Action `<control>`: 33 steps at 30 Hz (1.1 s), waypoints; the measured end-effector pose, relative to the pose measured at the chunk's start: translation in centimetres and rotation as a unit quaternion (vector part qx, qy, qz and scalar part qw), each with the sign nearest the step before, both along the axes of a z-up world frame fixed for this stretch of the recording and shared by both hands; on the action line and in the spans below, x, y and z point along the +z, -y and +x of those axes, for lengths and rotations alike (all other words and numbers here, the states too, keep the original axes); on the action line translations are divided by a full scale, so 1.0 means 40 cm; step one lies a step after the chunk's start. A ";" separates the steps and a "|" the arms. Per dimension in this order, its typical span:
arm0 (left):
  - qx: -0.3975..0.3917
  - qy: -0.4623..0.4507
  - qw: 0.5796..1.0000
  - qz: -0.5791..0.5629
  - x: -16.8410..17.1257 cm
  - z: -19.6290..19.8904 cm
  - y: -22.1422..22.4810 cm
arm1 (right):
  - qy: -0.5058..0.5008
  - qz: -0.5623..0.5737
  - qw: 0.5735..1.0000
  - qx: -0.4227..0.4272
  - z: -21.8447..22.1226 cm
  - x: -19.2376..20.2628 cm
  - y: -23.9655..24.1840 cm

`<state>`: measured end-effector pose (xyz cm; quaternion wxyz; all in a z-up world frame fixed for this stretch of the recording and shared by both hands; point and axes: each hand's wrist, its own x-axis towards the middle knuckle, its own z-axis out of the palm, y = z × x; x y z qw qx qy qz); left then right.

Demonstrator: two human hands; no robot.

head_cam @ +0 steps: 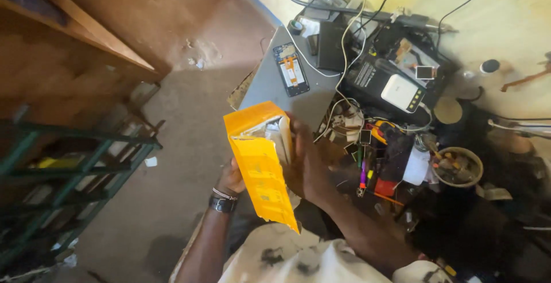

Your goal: The person opens a yellow cardboard box by tearing the tape and pulling the flaps apart by hand. They then carry the box to a shelf and place it among other packages and books.

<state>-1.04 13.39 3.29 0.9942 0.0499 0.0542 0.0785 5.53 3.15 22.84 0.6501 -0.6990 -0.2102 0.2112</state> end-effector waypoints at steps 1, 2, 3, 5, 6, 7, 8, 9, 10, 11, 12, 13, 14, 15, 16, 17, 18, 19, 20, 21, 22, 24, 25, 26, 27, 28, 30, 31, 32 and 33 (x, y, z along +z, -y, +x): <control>-0.003 0.001 1.000 0.002 0.027 -0.006 -0.005 | -0.001 0.002 1.000 0.001 0.006 0.062 -0.036; -0.008 0.003 1.000 0.002 0.053 -0.010 -0.011 | -0.295 0.059 0.945 -0.127 0.011 0.123 -0.072; -0.014 0.005 1.000 0.003 0.077 -0.016 -0.017 | -0.557 0.109 0.788 -0.239 0.014 0.183 -0.109; -0.018 0.010 1.000 0.004 0.115 -0.032 -0.025 | -0.369 0.086 0.916 -0.130 -0.003 0.122 -0.062; -0.023 0.014 1.000 0.005 0.135 -0.036 -0.032 | -0.156 0.060 0.986 -0.015 -0.010 0.092 -0.040; -0.028 0.018 0.999 0.005 0.154 -0.039 -0.038 | -0.154 0.062 0.986 -0.016 -0.014 0.100 -0.041; -0.036 0.031 0.999 0.011 0.170 -0.019 -0.055 | -0.016 0.017 1.000 0.005 -0.004 0.106 -0.048; -0.044 0.044 0.998 0.016 0.185 0.003 -0.072 | 0.122 -0.029 0.992 0.023 0.007 0.111 -0.056; -0.053 0.054 0.997 0.019 0.199 0.018 -0.085 | 0.130 -0.027 0.991 0.017 0.007 0.124 -0.053; -0.062 0.064 0.996 0.022 0.211 0.033 -0.099 | 0.158 -0.061 0.985 -0.030 0.006 0.134 -0.050; -0.065 0.066 0.995 0.024 0.220 0.026 -0.108 | 0.179 -0.095 0.977 -0.069 -0.006 0.139 -0.044; -0.067 0.069 0.995 0.026 0.224 0.016 -0.113 | 0.180 -0.092 0.977 -0.067 -0.013 0.161 -0.042; -0.063 0.070 0.995 0.028 0.231 0.002 -0.121 | 0.146 -0.034 0.987 -0.052 -0.019 0.181 -0.040; -0.058 0.072 0.995 0.030 0.240 -0.010 -0.134 | 0.110 0.023 0.993 -0.035 -0.024 0.201 -0.037; -0.059 0.075 0.995 0.028 0.247 -0.009 -0.141 | 0.112 0.022 0.993 -0.035 -0.027 0.215 -0.039; -0.050 0.016 0.997 0.051 0.254 -0.007 -0.145 | 0.112 -0.014 0.994 -0.002 -0.029 0.228 -0.038; -0.042 -0.041 0.995 0.075 0.260 -0.001 -0.148 | 0.112 -0.049 0.992 0.031 -0.028 0.239 -0.035; -0.043 -0.038 0.996 0.075 0.243 -0.013 -0.138 | 0.115 -0.050 0.992 0.029 -0.036 0.238 -0.027; -0.039 -0.037 0.995 0.083 0.227 -0.017 -0.135 | 0.115 -0.061 0.991 0.019 -0.039 0.237 -0.023; -0.035 -0.035 0.995 0.092 0.209 -0.022 -0.133 | 0.116 -0.071 0.991 0.008 -0.044 0.235 -0.021; -0.028 -0.039 0.995 0.088 0.229 -0.025 -0.120 | 0.114 -0.073 0.991 0.016 -0.047 0.230 -0.012; -0.022 0.002 0.997 0.070 0.264 -0.031 -0.099 | 0.161 -0.101 0.982 0.018 -0.053 0.211 0.004; -0.013 -0.002 0.997 0.070 0.257 -0.064 -0.079 | 0.159 -0.099 0.982 0.028 -0.073 0.223 0.010; -0.008 0.010 0.998 0.060 0.253 -0.074 -0.070 | 0.194 -0.120 0.973 0.028 -0.081 0.237 0.010; -0.004 0.021 0.999 0.050 0.248 -0.084 -0.061 | 0.228 -0.141 0.963 0.027 -0.089 0.251 0.008; 0.003 0.017 0.999 0.047 0.250 -0.094 -0.056 | 0.226 -0.142 0.963 0.035 -0.095 0.243 0.012; 0.005 0.059 0.997 0.044 0.248 -0.110 -0.053 | 0.270 -0.099 0.957 0.037 -0.103 0.221 0.014; 0.013 0.056 0.997 0.042 0.256 -0.129 -0.045 | 0.268 -0.100 0.957 0.046 -0.119 0.239 0.012; 0.021 0.067 0.997 0.043 0.268 -0.143 -0.050 | 0.262 -0.079 0.961 0.041 -0.130 0.259 0.000; 0.028 0.079 0.996 0.044 0.282 -0.158 -0.056 | 0.256 -0.058 0.964 0.036 -0.141 0.280 -0.014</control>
